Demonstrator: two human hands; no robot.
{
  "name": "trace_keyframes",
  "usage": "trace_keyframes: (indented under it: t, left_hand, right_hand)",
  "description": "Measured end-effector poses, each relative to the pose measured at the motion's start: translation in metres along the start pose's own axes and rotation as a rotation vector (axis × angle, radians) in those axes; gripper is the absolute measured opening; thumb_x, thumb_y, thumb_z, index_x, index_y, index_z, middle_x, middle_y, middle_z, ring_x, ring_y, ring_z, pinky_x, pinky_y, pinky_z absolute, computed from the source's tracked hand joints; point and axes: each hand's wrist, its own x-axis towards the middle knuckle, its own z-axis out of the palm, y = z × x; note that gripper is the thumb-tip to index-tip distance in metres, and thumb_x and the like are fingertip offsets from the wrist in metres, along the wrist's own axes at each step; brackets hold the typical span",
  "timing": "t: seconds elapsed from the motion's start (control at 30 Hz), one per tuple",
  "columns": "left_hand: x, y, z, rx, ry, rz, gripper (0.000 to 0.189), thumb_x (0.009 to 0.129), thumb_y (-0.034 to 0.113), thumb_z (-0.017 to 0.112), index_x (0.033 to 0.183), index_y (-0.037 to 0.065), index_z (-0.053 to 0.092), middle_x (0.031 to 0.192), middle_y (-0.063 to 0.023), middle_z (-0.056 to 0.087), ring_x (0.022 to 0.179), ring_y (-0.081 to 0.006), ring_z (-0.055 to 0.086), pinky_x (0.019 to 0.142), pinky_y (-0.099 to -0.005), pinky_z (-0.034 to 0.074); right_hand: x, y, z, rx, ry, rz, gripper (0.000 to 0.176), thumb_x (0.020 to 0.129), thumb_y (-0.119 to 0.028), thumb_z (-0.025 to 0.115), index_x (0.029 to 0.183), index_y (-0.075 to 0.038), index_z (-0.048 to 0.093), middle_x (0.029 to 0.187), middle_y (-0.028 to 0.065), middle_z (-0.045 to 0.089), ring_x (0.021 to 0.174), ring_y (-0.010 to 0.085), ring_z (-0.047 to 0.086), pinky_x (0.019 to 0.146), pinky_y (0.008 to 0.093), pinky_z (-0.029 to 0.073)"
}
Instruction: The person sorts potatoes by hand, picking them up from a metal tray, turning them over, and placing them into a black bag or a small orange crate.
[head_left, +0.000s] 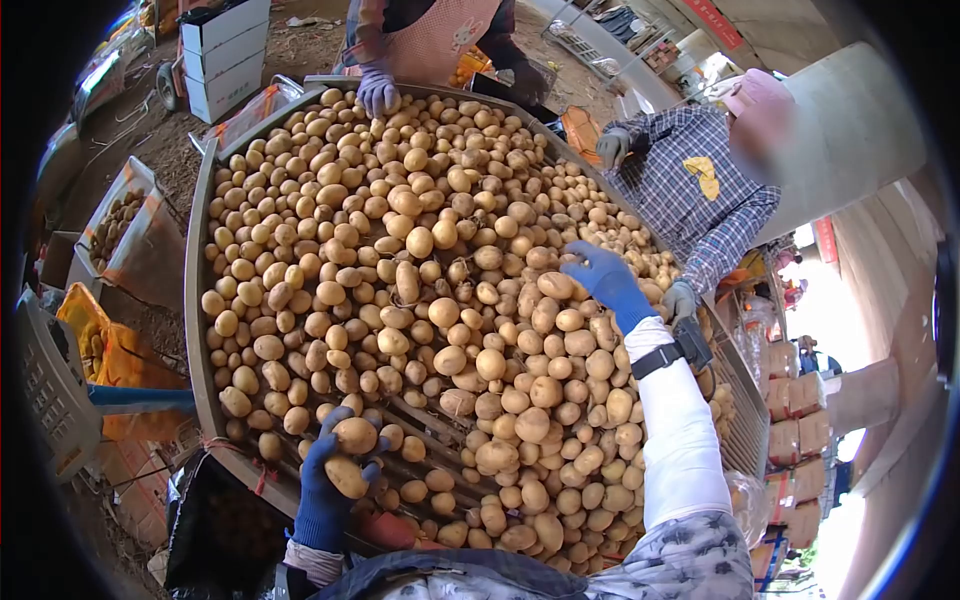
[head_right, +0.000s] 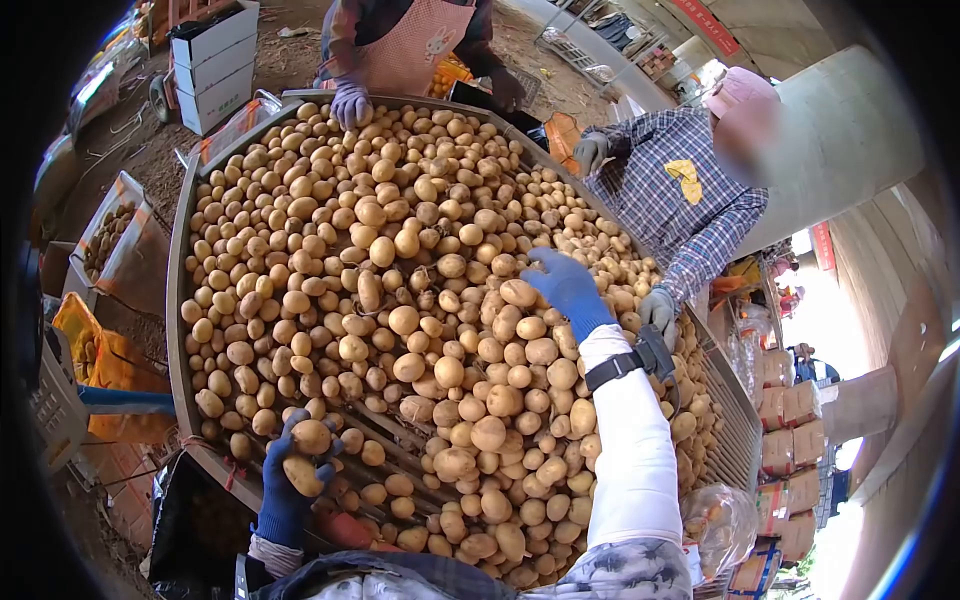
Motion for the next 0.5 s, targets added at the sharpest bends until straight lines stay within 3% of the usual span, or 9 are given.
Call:
trace_keyframes:
  t: [0.1, 0.17, 0.23, 0.3, 0.33, 0.43, 0.47, 0.5]
  left_hand:
    - [0.007, 0.001, -0.024, 0.001, -0.109, -0.075, 0.043, 0.099, 0.041, 0.052, 0.135, 0.017, 0.050, 0.128, -0.0163, 0.060, 0.098, -0.0330, 0.068, 0.061, -0.0352, 0.054]
    - [0.007, 0.001, -0.027, -0.035, -0.147, -0.085, 0.043, 0.101, 0.043, 0.050, 0.134, 0.017, 0.051, 0.126, -0.0155, 0.061, 0.095, -0.0326, 0.068, 0.059, -0.0350, 0.053]
    - [0.005, 0.004, -0.018, -0.072, -0.183, -0.099, 0.043, 0.102, 0.046, 0.047, 0.134, 0.017, 0.051, 0.124, -0.0148, 0.062, 0.093, -0.0321, 0.069, 0.057, -0.0348, 0.052]
    - [0.003, 0.002, -0.002, 0.060, 0.073, -0.031, 0.043, 0.102, 0.044, 0.048, 0.134, 0.016, 0.051, 0.126, -0.0151, 0.061, 0.096, -0.0318, 0.068, 0.056, -0.0335, 0.052]
    - [0.003, 0.001, 0.000, 0.059, 0.073, -0.028, 0.043, 0.102, 0.044, 0.048, 0.134, 0.016, 0.051, 0.126, -0.0151, 0.061, 0.096, -0.0318, 0.068, 0.056, -0.0335, 0.052]
    - [-0.002, 0.000, 0.000, 0.039, 0.022, -0.013, 0.042, 0.101, 0.040, 0.050, 0.133, 0.014, 0.051, 0.128, -0.0151, 0.061, 0.103, -0.0314, 0.067, 0.059, -0.0329, 0.052]
    - [-0.002, 0.001, 0.001, 0.080, -0.005, 0.000, 0.041, 0.099, 0.038, 0.051, 0.132, 0.014, 0.051, 0.130, -0.0150, 0.060, 0.106, -0.0313, 0.065, 0.061, -0.0331, 0.052]
    - [-0.002, 0.001, 0.002, 0.119, -0.032, 0.012, 0.040, 0.098, 0.036, 0.053, 0.132, 0.014, 0.051, 0.131, -0.0150, 0.060, 0.110, -0.0311, 0.064, 0.063, -0.0333, 0.052]
  right_hand:
    - [-0.013, -0.023, 0.020, -0.145, -0.122, 0.075, 0.054, 0.089, -0.042, 0.067, 0.135, -0.014, 0.058, 0.121, 0.0124, 0.069, 0.123, 0.0346, 0.057, 0.101, 0.0485, 0.047]
    - [-0.009, -0.029, 0.032, -0.509, -0.198, -0.036, 0.054, 0.090, -0.044, 0.066, 0.135, -0.015, 0.059, 0.122, 0.0113, 0.068, 0.130, 0.0347, 0.051, 0.104, 0.0494, 0.045]
    - [-0.009, -0.033, 0.035, -0.378, -0.158, -0.113, 0.054, 0.093, -0.046, 0.064, 0.135, -0.012, 0.059, 0.122, 0.0121, 0.067, 0.123, 0.0322, 0.056, 0.102, 0.0455, 0.048]
    - [-0.012, -0.050, 0.031, 0.409, -0.175, -0.065, 0.052, 0.095, -0.042, 0.065, 0.133, -0.007, 0.059, 0.119, 0.0119, 0.067, 0.115, 0.0265, 0.061, 0.096, 0.0390, 0.051]
    - [-0.018, -0.064, 0.035, 0.580, -0.153, -0.150, 0.053, 0.093, -0.036, 0.071, 0.133, -0.004, 0.058, 0.119, 0.0112, 0.065, 0.108, 0.0211, 0.062, 0.093, 0.0334, 0.052]
    - [-0.044, -0.105, 0.037, 0.717, -0.254, -0.198, 0.051, 0.092, -0.027, 0.074, 0.135, -0.005, 0.056, 0.129, 0.0074, 0.061, 0.114, 0.0180, 0.061, 0.099, 0.0333, 0.050]
    - [-0.050, -0.115, 0.038, 0.667, -0.211, -0.241, 0.060, 0.083, -0.029, 0.081, 0.133, -0.005, 0.058, 0.127, 0.0110, 0.060, 0.112, 0.0217, 0.061, 0.098, 0.0350, 0.051]
    - [-0.056, -0.122, 0.040, 0.671, -0.219, -0.246, 0.060, 0.083, -0.029, 0.081, 0.133, -0.005, 0.058, 0.127, 0.0110, 0.060, 0.112, 0.0217, 0.061, 0.098, 0.0350, 0.051]
